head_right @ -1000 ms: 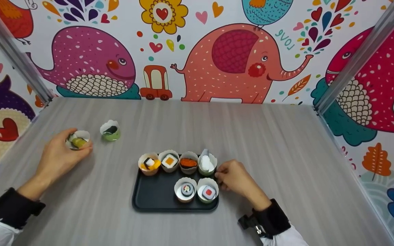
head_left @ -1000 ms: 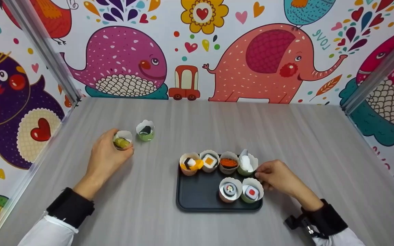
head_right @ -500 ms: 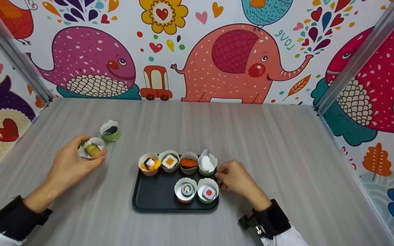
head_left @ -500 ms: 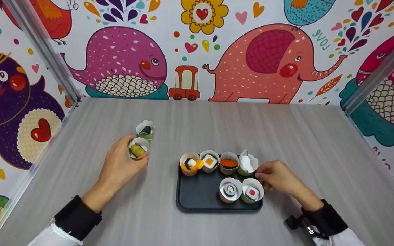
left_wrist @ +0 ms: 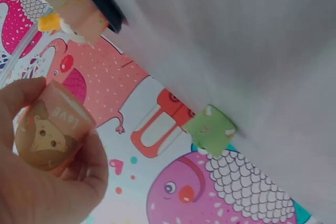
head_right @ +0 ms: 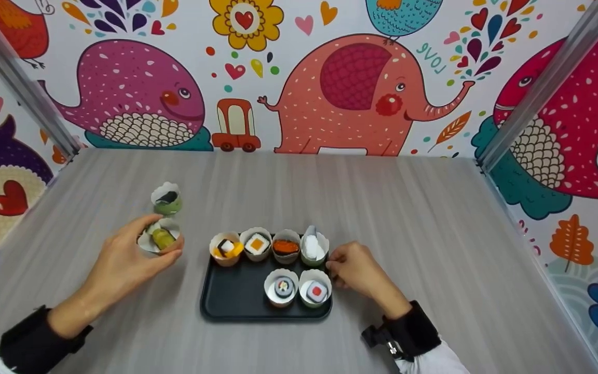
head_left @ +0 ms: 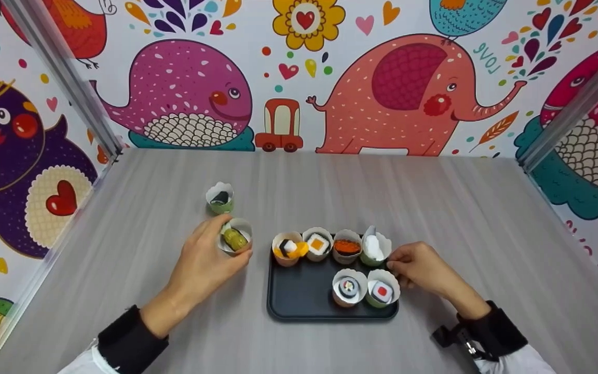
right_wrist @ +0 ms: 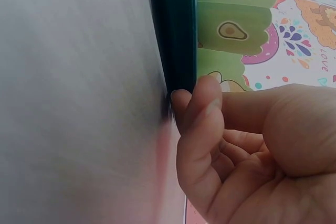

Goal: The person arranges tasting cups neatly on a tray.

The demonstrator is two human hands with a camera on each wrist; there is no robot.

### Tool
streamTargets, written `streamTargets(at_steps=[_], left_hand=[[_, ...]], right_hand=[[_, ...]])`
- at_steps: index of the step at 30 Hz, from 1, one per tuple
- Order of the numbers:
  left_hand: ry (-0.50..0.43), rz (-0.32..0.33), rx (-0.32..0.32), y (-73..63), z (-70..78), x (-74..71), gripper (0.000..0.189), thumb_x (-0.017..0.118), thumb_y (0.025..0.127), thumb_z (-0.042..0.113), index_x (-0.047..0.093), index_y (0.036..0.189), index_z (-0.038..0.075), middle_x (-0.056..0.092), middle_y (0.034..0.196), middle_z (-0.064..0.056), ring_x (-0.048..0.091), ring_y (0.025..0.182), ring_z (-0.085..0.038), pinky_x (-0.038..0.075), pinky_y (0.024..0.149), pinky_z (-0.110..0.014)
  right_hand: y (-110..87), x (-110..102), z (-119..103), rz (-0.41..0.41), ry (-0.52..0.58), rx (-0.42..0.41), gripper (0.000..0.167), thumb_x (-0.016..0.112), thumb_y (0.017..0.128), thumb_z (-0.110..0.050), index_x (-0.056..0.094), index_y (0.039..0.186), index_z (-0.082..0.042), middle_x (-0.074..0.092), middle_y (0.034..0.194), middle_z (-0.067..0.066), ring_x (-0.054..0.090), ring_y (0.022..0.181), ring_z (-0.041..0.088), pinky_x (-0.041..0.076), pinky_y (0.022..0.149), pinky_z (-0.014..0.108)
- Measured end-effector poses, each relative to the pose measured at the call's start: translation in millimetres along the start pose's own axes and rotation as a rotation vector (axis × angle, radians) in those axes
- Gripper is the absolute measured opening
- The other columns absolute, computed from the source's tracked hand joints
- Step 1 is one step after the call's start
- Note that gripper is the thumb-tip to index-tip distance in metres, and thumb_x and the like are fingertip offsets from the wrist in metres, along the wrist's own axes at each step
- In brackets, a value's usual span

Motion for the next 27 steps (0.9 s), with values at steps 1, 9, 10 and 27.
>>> streamTargets(at_steps=[1,9,10,27], left_hand=[[0.000,-0.002,0.012,-1.1,2.4,1.3,0.063,0.091,0.078,0.013,0.063,0.133,0.004,0.067,0.122,-0.011,0.065,0.106,-0.026,0.057,0.087,-0.045],[0.016,-0.034,0.076,-9.9,22.8,14.3,0.069,0.094,0.075,0.015,0.063,0.134,-0.002,0.066,0.128,-0.018,0.065,0.118,-0.033,0.055,0.098,-0.047],[0.013,-0.044,0.077,-10.6,25.4,16.7,0.070,0.095,0.075,0.015,0.063,0.134,-0.002,0.066,0.129,-0.018,0.065,0.119,-0.034,0.055,0.099,-0.047],[-0.064,-0.207,0.194,-23.3,60.1,61.7,0.069,0.093,0.074,0.014,0.064,0.135,0.002,0.068,0.129,-0.008,0.064,0.117,-0.021,0.054,0.099,-0.041]], right_hand=[[-0.1,0.0,-0.3,0.000,-0.002,-0.001,0.010,0.067,0.097,-0.001,0.075,0.098,0.006,0.072,0.077,0.007,0.061,0.053,0.012,0.051,0.048,0.025],[0.9,-0.4,0.0,0.003,-0.010,-0.005,0.010,0.067,0.097,0.000,0.075,0.098,0.006,0.073,0.078,0.008,0.061,0.052,0.012,0.050,0.047,0.025],[0.8,-0.5,0.1,0.005,-0.009,-0.004,0.010,0.067,0.097,0.000,0.075,0.098,0.006,0.073,0.078,0.008,0.061,0.052,0.012,0.050,0.047,0.025],[-0.2,0.8,-0.3,0.006,0.011,0.003,0.010,0.068,0.097,-0.002,0.075,0.098,0.006,0.072,0.079,0.007,0.061,0.053,0.012,0.050,0.047,0.025]])
Point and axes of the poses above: each hand's wrist, its own y-axis towards the middle knuckle, its own x-axis out of the palm, z = x × y, the point moved 5 cm from there along y, towards the middle knuckle
